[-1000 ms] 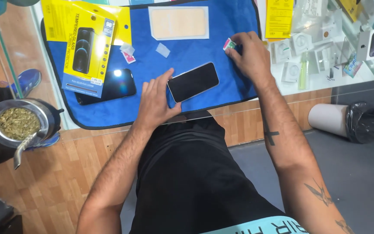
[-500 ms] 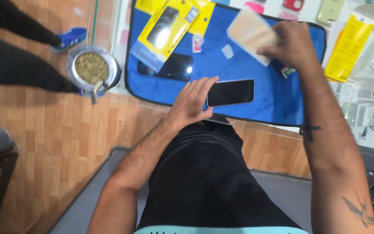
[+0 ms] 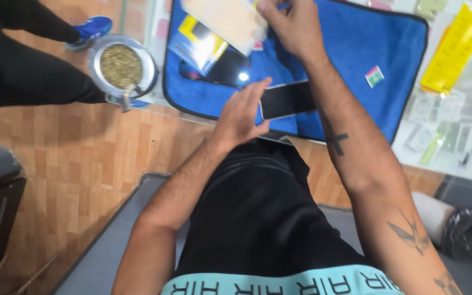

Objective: Cleaning a smartphone screen and applying a tempered glass screen protector.

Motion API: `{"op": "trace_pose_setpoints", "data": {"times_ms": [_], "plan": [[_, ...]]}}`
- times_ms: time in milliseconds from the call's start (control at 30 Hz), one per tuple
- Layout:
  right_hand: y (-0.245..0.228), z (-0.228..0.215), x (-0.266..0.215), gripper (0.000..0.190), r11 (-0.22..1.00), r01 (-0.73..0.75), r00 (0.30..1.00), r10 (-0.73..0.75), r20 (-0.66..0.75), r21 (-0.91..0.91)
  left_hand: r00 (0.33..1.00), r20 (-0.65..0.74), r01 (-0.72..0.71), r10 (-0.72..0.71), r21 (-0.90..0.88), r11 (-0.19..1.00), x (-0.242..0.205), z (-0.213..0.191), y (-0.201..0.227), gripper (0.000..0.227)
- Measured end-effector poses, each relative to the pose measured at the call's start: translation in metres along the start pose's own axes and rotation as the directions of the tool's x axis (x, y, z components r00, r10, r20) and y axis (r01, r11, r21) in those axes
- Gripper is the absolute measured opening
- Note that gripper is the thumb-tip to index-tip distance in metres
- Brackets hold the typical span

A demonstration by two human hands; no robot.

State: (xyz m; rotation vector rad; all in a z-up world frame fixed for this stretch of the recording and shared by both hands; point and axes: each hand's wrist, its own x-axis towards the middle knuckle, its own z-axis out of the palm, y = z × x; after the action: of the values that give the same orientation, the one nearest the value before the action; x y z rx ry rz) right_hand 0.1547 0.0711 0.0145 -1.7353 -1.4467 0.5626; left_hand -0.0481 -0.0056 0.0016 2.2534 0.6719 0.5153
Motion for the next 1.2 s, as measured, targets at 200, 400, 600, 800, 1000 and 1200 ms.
{"op": "trace_pose_setpoints", "data": {"times_ms": [200, 400, 600, 800, 1000, 1200], "plan": [[0.025, -0.110, -0.082, 0.013, 0.885, 0.074, 0.979, -0.152, -0.135, -0.460, 0.999, 0.028, -0.030, 0.030, -0.016, 0.999, 0.003, 0.002, -0.005, 0.084], [0.058, -0.144, -0.144, 0.025, 0.764, -0.289, 0.956, 0.262, -0.132, -0.577, 0.999, 0.020, -0.038, 0.037, 0.046, 0.998, 0.007, -0.002, 0.001, 0.081], [0.029, -0.130, -0.112, 0.012, 0.909, -0.191, 0.981, 0.164, -0.104, -0.370, 0.998, 0.011, -0.057, 0.057, 0.005, 0.998, 0.000, -0.001, -0.003, 0.080], [-0.053, -0.014, -0.043, 0.018, 0.900, -0.201, 0.939, 0.065, 0.337, 0.386, 0.999, -0.026, -0.036, 0.037, 0.033, 0.999, -0.003, 0.003, -0.004, 0.085], [-0.016, -0.012, -0.043, 0.021, 0.957, -0.261, 0.965, 0.255, 0.061, 0.123, 1.000, 0.021, -0.019, 0.019, -0.019, 1.000, -0.001, 0.000, -0.003, 0.082], [0.045, -0.100, -0.088, 0.015, 0.963, -0.248, 0.969, 0.248, 0.013, 0.110, 0.995, -0.076, -0.063, 0.058, -0.052, 0.997, 0.008, -0.003, 0.006, 0.089]]}}
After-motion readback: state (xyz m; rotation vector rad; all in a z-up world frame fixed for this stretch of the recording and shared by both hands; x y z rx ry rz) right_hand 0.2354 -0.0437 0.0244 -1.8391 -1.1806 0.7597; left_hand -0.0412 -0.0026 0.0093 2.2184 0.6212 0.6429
